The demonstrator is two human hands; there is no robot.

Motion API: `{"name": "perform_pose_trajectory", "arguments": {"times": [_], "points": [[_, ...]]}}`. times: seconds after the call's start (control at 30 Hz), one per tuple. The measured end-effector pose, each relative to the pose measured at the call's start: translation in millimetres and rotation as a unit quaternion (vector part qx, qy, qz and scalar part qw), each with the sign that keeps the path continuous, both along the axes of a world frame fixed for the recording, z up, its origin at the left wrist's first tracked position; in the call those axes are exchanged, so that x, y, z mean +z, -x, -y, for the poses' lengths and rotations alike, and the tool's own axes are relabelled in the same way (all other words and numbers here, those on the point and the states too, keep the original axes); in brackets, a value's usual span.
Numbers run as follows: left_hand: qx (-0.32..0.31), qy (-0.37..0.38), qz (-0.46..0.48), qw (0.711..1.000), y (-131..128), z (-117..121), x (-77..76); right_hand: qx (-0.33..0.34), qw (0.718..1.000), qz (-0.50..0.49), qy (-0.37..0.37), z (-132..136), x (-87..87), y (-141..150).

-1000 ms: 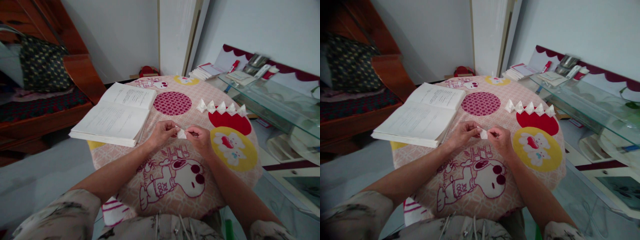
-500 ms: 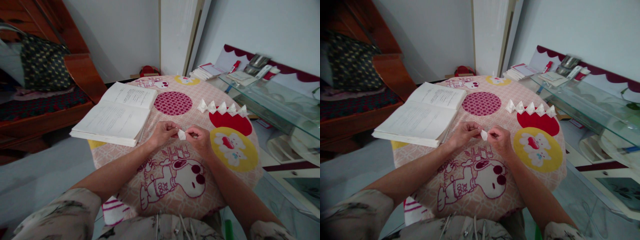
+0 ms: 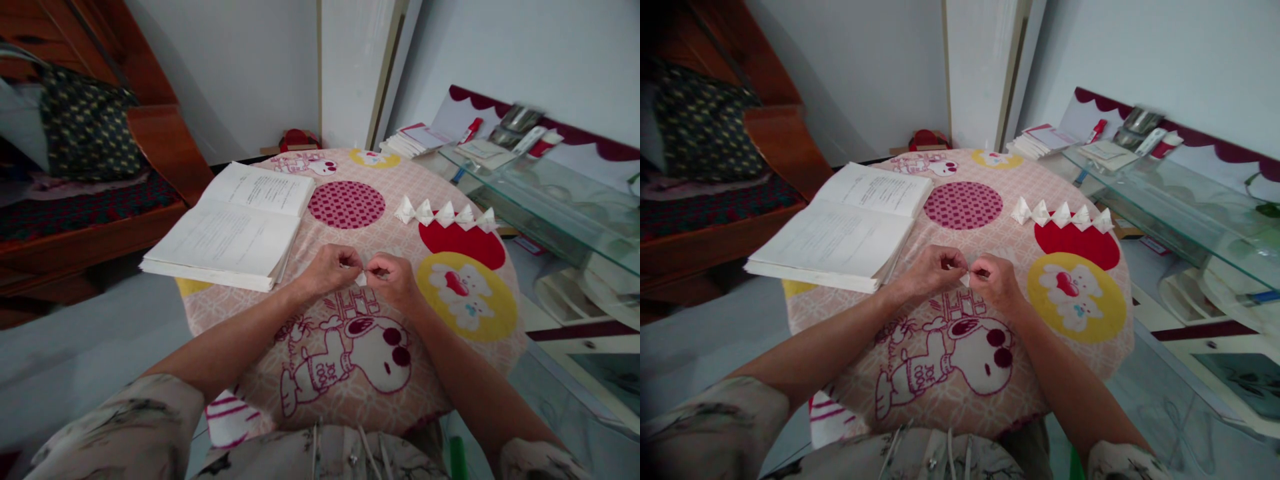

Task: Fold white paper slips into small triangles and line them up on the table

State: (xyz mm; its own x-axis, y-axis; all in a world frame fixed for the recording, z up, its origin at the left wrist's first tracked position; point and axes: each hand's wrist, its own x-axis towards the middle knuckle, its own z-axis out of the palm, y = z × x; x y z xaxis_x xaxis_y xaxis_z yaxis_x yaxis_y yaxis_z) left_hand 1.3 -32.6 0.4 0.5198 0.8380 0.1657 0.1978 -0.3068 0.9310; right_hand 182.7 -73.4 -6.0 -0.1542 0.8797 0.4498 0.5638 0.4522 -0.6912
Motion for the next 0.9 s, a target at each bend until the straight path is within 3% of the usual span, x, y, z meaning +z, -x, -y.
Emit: {"name": "perform_pose_trajectory", "arguments": {"times": [0.23,0.5,0.67,0.9], "points": [[-0.017,-0.004,-0.032,0.999,4.2,-2.9,4.5,0.010,0.998,-0.032,0.057,1.7,6.8,1.2],[-0.039,0.000,-0.045,0.998,16.6,-15.8,-2.8,0.021,0.984,-0.097,0.148,1.4,4.6,-5.0],[-0.022,0.035,-0.017,0.999,25.1,-22.6,5.2,0.014,0.976,-0.128,0.177,-1.5,1.3,-10.2],[-0.067,0.052,-0.021,0.996,8.0,-13.4,-1.4,0.021,0.959,-0.144,0.243,-3.0,-0.8,-9.0]]}}
